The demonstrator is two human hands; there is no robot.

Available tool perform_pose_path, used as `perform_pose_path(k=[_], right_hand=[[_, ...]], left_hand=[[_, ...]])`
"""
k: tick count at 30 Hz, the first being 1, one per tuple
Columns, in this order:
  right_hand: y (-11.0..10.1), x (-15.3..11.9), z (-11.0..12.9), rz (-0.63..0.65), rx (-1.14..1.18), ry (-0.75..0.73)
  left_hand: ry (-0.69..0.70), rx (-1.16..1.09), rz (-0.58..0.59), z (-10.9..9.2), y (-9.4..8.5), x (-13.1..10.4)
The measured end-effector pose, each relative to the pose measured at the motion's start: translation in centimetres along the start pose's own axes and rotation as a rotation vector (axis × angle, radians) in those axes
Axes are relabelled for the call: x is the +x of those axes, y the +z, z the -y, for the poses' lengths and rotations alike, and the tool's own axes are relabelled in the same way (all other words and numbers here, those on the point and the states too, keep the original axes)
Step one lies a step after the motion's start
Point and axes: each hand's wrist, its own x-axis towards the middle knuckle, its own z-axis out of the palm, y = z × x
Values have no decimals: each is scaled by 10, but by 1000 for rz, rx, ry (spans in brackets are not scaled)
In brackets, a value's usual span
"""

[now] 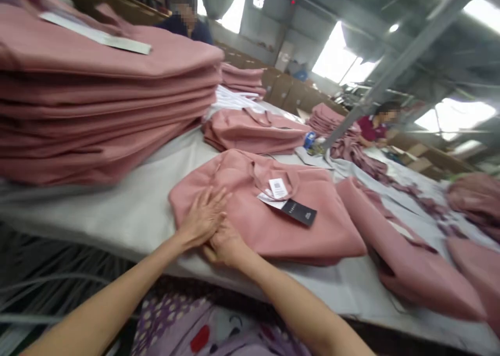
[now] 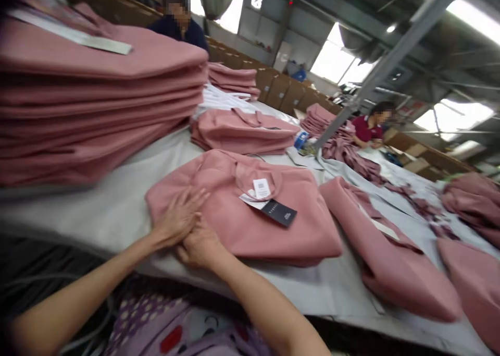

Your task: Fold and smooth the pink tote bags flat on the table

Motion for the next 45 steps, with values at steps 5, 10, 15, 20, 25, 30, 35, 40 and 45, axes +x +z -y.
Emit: perform_pose_path(k=[5,10,15,20,25,30,35,40,45], right_hand=[[-57,-40,0,20,11,133],[-207,-80,-36,-370,-118,413],[-319,-96,-59,-380,-608,608],[-231,-172,-75,45,-609,890],[-142,-255,-110,91,-470,1033],[-137,-270,-127,-166,-426,1182],[-130,-273,-128,-479,-358,1478],[-138,-270,-128,-517,-181,1658],[-152,-268,-118,-496,-105,1705]], left_hand=[[159,166,-8,15,15,3],[142,269,10,3,11,1],[130,309,102,10,6,12],[95,307,154,29,6,22],[104,280,187,37,9,30],[74,276,234,35,5,36],[-88,347,0,17,-6,24],[-382,380,-229,-4,-12,12],[-512,317,-105,-7,-19,11]])
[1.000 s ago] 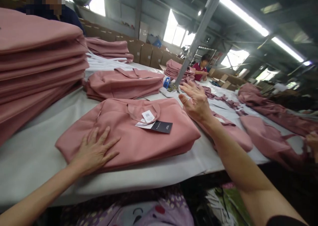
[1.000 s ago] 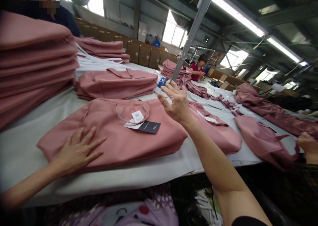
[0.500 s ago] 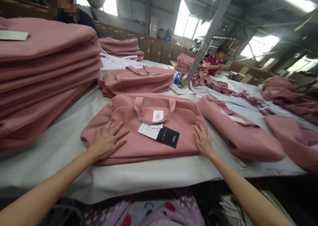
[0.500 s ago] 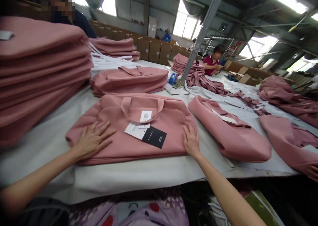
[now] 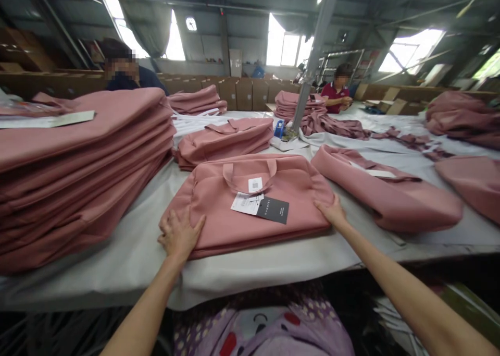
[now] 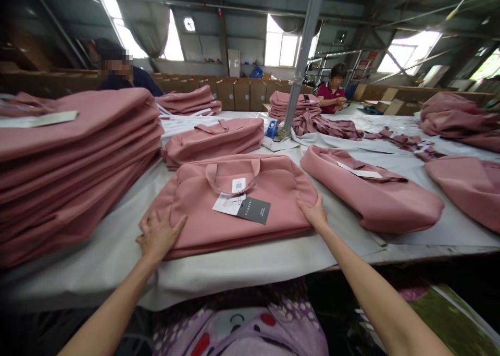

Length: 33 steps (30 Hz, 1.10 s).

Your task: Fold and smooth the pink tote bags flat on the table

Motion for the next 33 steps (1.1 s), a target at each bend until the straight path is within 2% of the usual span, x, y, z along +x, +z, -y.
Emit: perform_pose_path(k=[5,9,12,15,18,20,23,26,28,30,33], right_hand=[[-16,-35,-19,68,-63,24],[-27,-56,-25,102,-164,27],[-37,-54,-14,94,-235,14],[-51,-43,0,81,-260,-15],[-61,-35,9,65,-255,-65],[-58,-35,10,41,-257,-88],[-38,-44,3,-27,-267,-70],[-14,-57,-6,-98,-286,-36],[-5,-60,-8,-136,-305,-60],[-3,-59,-5,-163,-327,-154],[-7,-48,1,-137,-415,-529]], left_hand=[[198,62,95,24,-7,-16],[332,141,45,38,-5,-32],[500,196,-24,38,1,-38],[730,186,1,36,14,-43],[816,131,27,36,30,-47],[814,105,26,37,39,-49],[820,99,35,40,44,-50],[836,112,19,42,42,-50],[856,131,11,41,38,-47],[873,156,33,35,28,-39],[927,146,160,16,6,-21]])
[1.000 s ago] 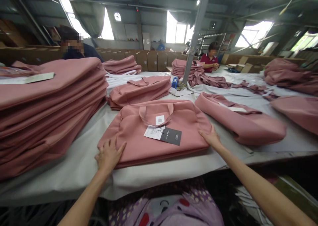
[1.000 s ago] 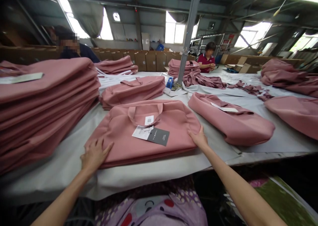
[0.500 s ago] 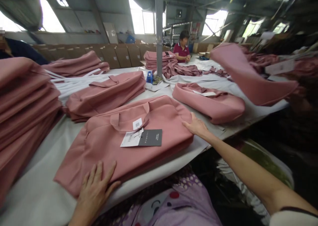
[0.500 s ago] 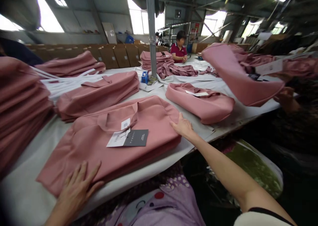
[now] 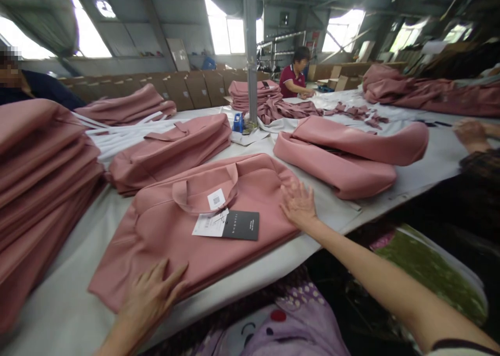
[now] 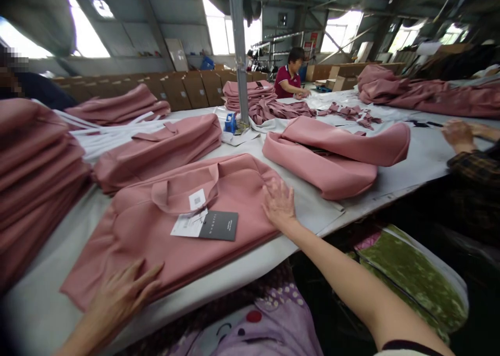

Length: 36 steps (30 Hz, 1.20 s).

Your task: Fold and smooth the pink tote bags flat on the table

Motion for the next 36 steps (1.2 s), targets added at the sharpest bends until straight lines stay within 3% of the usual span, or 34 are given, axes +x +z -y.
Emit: perform_pose_path(k=[2,3,5,9,13,18,21,25,28,31,34,36], right_hand=[[1,8,-3,31,-29,-192],[3,11,-6,58,-31,-213],[8,14,-11,102,-12,-131],[21,8,-19,66,122,174],[22,9,-23,106,312,459],[5,17,-28,220,365,520],[-3,2,-34,260,373,508],[-1,-22,-36,201,379,489],[-2,-21,-29,32,196,315],[-12,-14,-17,-117,41,-60],[-23,-14,-8,-12,67,-423],[-24,-17,-6,137,82,-530]], left_hand=[[74,-59,86,2,-16,16],[97,-72,105,3,-21,23],[88,-53,56,5,-21,30],[-4,17,-127,7,5,22],[11,11,-120,7,20,17],[13,4,-111,7,16,17],[18,-26,-81,5,18,7],[4,-74,-2,2,19,-3],[-1,-79,89,4,10,3],[97,-96,149,7,-9,16],[330,-142,130,7,-26,30],[438,-174,126,5,-31,38]])
